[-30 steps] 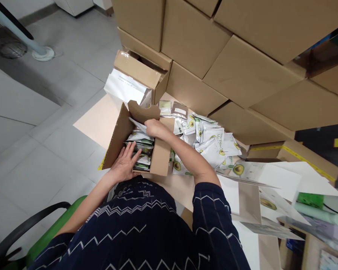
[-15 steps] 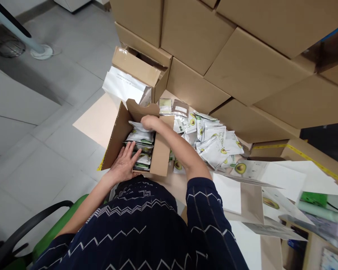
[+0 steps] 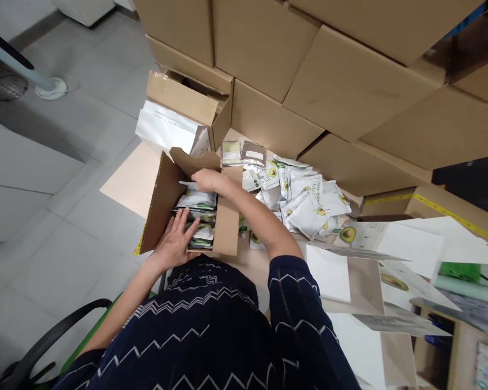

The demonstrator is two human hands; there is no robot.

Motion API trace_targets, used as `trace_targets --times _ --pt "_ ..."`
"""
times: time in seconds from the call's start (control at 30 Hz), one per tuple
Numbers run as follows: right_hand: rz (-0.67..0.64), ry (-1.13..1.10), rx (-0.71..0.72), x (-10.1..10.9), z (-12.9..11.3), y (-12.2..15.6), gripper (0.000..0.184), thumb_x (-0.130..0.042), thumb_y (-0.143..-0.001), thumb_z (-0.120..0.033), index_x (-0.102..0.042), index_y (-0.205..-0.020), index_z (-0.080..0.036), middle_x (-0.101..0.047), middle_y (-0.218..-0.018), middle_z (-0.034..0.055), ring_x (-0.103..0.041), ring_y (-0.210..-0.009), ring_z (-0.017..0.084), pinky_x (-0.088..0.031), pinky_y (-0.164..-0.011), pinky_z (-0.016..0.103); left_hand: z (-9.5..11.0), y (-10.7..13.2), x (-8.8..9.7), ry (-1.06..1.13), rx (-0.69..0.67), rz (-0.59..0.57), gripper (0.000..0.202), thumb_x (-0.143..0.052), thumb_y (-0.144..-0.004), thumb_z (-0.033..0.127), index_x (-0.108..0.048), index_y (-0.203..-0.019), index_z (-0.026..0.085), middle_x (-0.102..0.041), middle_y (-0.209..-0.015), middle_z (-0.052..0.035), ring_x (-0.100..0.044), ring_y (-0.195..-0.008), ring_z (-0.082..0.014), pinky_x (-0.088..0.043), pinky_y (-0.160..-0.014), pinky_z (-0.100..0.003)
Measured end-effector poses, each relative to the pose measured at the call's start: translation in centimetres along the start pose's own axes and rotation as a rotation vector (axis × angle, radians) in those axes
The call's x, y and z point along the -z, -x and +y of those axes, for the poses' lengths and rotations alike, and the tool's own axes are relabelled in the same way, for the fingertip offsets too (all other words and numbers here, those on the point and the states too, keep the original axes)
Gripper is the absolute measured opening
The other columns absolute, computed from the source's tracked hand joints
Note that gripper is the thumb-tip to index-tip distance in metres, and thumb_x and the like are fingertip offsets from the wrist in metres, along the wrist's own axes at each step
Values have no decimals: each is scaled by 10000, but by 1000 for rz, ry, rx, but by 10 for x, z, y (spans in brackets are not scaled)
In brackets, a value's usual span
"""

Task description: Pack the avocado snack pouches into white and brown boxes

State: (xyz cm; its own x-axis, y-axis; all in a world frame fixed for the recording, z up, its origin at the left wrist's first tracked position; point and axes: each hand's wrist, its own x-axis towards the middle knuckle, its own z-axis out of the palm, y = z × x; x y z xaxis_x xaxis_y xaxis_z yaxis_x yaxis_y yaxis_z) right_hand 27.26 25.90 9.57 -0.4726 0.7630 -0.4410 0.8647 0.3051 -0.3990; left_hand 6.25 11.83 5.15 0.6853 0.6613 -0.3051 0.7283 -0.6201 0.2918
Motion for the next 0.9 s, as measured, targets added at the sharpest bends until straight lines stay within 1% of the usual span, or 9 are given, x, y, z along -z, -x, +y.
trace_targets --times 0.1,0.17,0.27,0.33,0.47,0.67,0.73,0.83,0.9 --pt "295 -413 110 3 15 38 337 -588 -903 -231 -692 -1213 -151 -752 -1089 95 -699 -946 179 -522 -865 294 0 0 1 -4 -1 -2 1002 -783 -733 456 -309 -1548 117 40 -1660 -237 31 -1524 -447 -145 -1222 -598" --pt "515 -664 45 -3 40 61 322 -542 -938 -330 -694 -1171 -167 -759 -971 62 -700 -834 144 -542 -802 281 0 0 1 -3 1 -10 1007 -786 -731 454 -307 -1550 116 34 -1658 -243 24 -1524 -449 -144 -1222 -597" --pt "875 -794 -293 -26 99 84 318 -501 -937 -361 -699 -1075 -155 -743 -880 50 -687 -730 136 -550 -715 265 -1 -1 1 -4 0 -13 1012 -793 -724 448 -310 -1549 115 35 -1658 -242 22 -1525 -445 -141 -1225 -591" --pt "977 -679 -588 -48 141 91 266 -507 -903 -280 -721 -979 -141 -740 -846 53 -688 -728 159 -544 -735 277 -1 -1 0 -6 -1 -9 1014 -797 -719 448 -314 -1548 118 45 -1660 -235 22 -1527 -440 -146 -1225 -588" --pt "744 -464 -877 -87 192 86 250 -537 -839 -171 -756 -955 -139 -760 -971 83 -695 -937 202 -497 -869 265 -1 -2 0 -9 3 -10 1014 -793 -715 467 -319 -1545 130 57 -1657 -233 29 -1528 -434 -160 -1218 -600" --pt "510 -401 -932 -109 197 60 490 -580 -854 -260 -612 -1322 -120 -679 -1258 140 -631 -1065 205 -448 -901 256 -2 -1 -2 -18 -4 6 1005 -789 -723 459 -313 -1549 143 47 -1661 -228 29 -1526 -440 -159 -1216 -607" --pt "452 -399 -933 -110 192 57 442 -580 -856 -262 -637 -1272 -124 -689 -1225 132 -627 -1043 201 -441 -866 245 -2 0 -3 -21 -9 17 1005 -785 -727 463 -304 -1553 149 53 -1662 -222 31 -1526 -441 -155 -1216 -608" --pt "339 -426 -895 -111 183 59 264 -577 -871 -278 -735 -1020 -127 -734 -1027 110 -642 -929 182 -437 -793 221 -2 -1 -4 -26 -8 19 1005 -781 -732 476 -302 -1553 149 45 -1662 -230 25 -1528 -440 -158 -1213 -608" --pt "307 -448 -870 -113 177 63 258 -544 -900 -294 -750 -916 -140 -734 -940 98 -643 -879 171 -436 -779 216 -2 -1 -4 -29 -3 18 1011 -786 -728 479 -304 -1553 149 37 -1662 -232 20 -1530 -438 -161 -1212 -602"
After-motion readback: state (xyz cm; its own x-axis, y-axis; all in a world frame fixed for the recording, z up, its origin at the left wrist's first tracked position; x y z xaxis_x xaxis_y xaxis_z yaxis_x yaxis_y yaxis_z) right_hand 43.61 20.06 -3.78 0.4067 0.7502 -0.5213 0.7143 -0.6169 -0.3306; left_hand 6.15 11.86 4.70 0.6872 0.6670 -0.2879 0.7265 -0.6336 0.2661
